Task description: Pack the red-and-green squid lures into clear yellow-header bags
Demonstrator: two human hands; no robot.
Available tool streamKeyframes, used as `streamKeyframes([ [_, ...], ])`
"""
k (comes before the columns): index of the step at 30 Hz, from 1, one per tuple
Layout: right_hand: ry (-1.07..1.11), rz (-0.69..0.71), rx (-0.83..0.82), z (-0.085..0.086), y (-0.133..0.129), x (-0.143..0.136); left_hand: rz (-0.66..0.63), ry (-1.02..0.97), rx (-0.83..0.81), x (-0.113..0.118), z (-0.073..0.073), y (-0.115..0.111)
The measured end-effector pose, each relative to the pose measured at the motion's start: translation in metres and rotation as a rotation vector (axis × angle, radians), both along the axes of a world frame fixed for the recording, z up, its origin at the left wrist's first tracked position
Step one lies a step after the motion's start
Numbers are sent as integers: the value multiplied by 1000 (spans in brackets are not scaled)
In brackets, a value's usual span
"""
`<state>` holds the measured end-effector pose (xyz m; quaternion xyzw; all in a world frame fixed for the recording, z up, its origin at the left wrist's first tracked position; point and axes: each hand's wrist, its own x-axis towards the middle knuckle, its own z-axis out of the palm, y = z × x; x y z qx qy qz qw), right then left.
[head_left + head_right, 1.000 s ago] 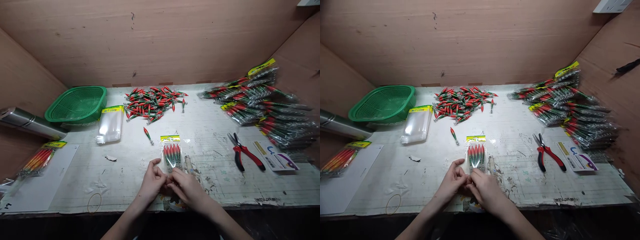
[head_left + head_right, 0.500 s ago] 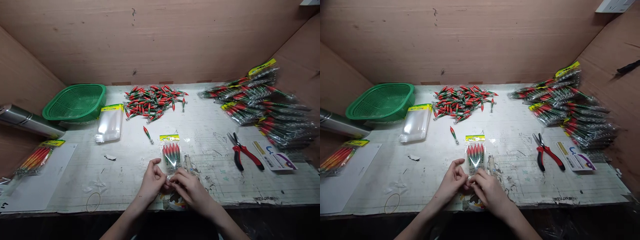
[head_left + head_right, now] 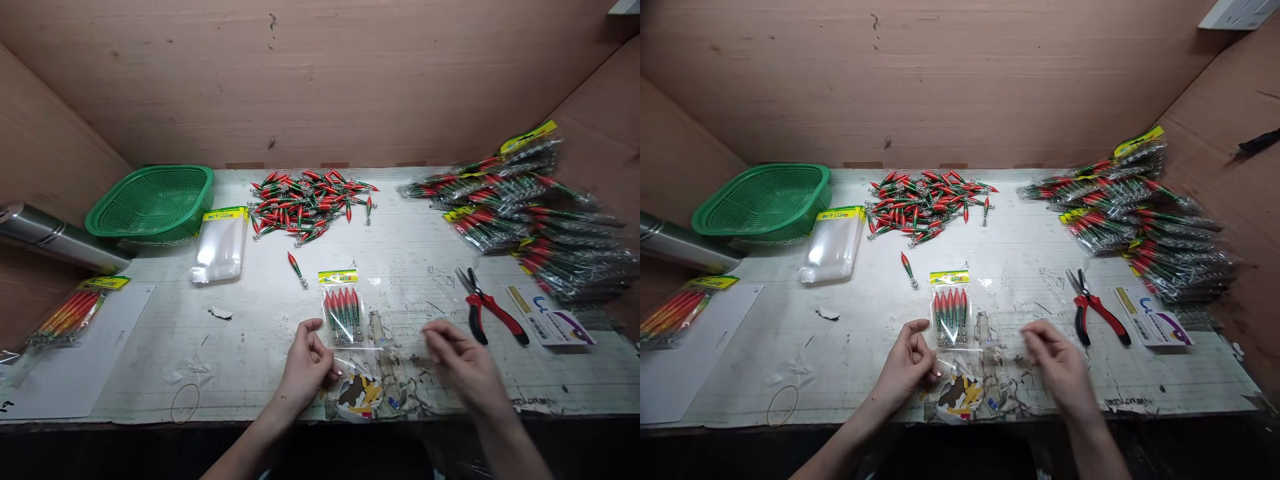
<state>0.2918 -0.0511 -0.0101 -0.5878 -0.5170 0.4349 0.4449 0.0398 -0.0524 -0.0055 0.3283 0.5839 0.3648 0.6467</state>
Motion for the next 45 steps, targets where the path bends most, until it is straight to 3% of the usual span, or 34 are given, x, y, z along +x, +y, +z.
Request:
streamKeyframes([
  [2, -161, -222, 47, -7, 1, 52, -39, 27, 17, -2, -1, -2],
  [3, -348, -290, 65, -10, 0, 76, -72, 60, 31, -5, -1, -4],
  [5, -789, -322, 103, -9, -3, 116, -140, 221, 126, -16, -2, -9],
  [7, -1133, -286, 153, -2, -7, 131, -198, 490, 350, -31, -3, -12],
  [9, -1294, -248, 294, 7, -9, 116, -260, 742, 653, -45, -5, -12],
  [11, -1277, -146, 535, 14, -6, 77, -411, 823, 892, -55, -4, -7],
  [13, -1086, 199, 781, 16, 0, 28, -630, 757, 952, -58, -1, 2],
  [15, -1004, 485, 930, 13, 6, -15, -808, 631, 892, -54, 4, 12],
  [17, -970, 642, 1042, 5, 11, -43, -867, 534, 880, -50, 7, 20],
  [22, -769, 650, 1063, -8, 15, -54, -760, 543, 947, -48, -1, 26],
  [26, -648, 609, 995, -4, 14, -49, -696, 584, 906, -50, -9, 24],
  [30, -646, 624, 996, -2, 15, -49, -615, 649, 1019, -44, -11, 22],
  [37, -396, 482, 613, -7, 18, -54, -381, 777, 915, -28, -13, 15],
  [41, -343, 367, 374, -8, 15, -61, -267, 829, 789, -18, -12, 11],
  [45, -336, 236, 245, -9, 11, -70, -195, 856, 715, -11, -12, 7],
])
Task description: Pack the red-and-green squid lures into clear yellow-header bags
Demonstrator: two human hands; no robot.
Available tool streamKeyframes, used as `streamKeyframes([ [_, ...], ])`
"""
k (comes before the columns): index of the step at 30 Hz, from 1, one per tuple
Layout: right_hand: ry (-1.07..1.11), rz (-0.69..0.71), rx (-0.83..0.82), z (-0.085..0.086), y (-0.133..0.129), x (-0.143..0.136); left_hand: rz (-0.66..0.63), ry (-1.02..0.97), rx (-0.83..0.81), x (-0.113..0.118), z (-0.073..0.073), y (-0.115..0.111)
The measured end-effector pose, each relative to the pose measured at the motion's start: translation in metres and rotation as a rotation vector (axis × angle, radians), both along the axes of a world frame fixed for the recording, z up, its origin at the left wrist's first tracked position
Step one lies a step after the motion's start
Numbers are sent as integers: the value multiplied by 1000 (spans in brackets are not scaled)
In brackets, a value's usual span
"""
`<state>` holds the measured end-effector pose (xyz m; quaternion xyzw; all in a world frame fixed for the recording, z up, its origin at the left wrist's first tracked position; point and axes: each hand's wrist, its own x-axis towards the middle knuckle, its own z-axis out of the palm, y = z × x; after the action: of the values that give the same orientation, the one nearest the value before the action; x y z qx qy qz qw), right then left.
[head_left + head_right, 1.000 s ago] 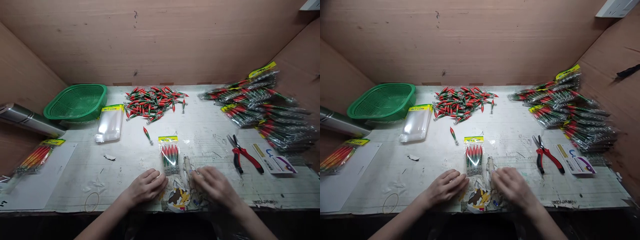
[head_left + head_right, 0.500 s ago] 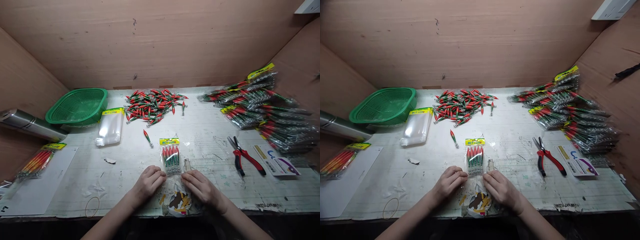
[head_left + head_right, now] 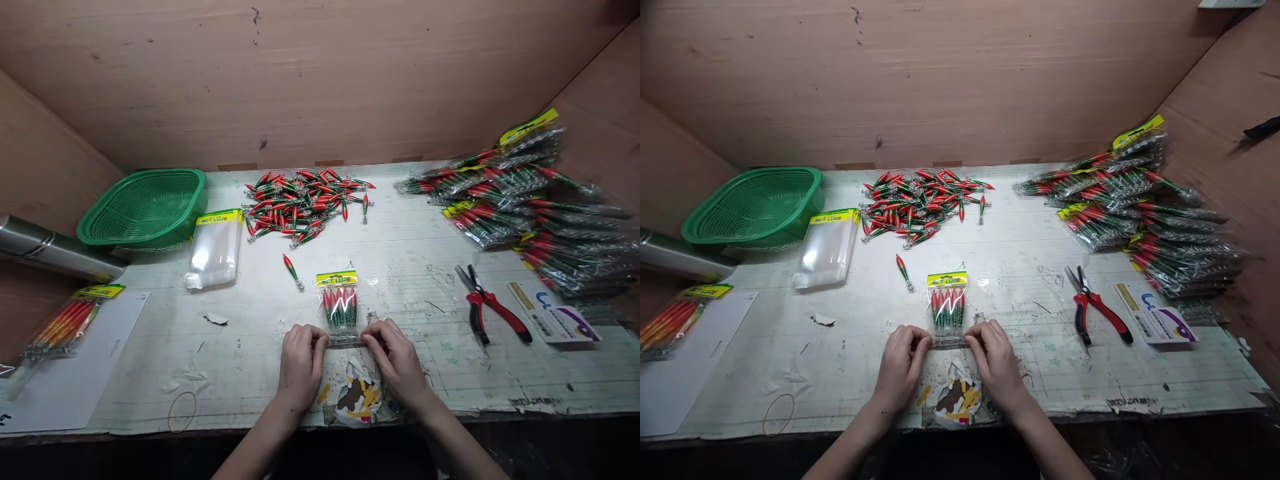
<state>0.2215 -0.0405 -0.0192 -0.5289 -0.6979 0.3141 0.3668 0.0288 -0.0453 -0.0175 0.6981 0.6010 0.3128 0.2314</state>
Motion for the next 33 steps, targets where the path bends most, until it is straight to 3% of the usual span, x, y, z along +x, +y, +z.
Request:
streamKeyframes([
  [7, -25, -113, 50, -6, -1, -13, 41, 6, -5, 3, -5, -2],
  [14, -70, -246, -7, -10, 0, -24, 122, 62, -105, 10, -3, 6],
  [25, -169, -365, -163, -6, 17, -32, 193, 215, -461, 19, 25, 30],
  [33, -174, -389, -135, -11, 22, -31, 245, 265, -478, 17, 33, 43],
])
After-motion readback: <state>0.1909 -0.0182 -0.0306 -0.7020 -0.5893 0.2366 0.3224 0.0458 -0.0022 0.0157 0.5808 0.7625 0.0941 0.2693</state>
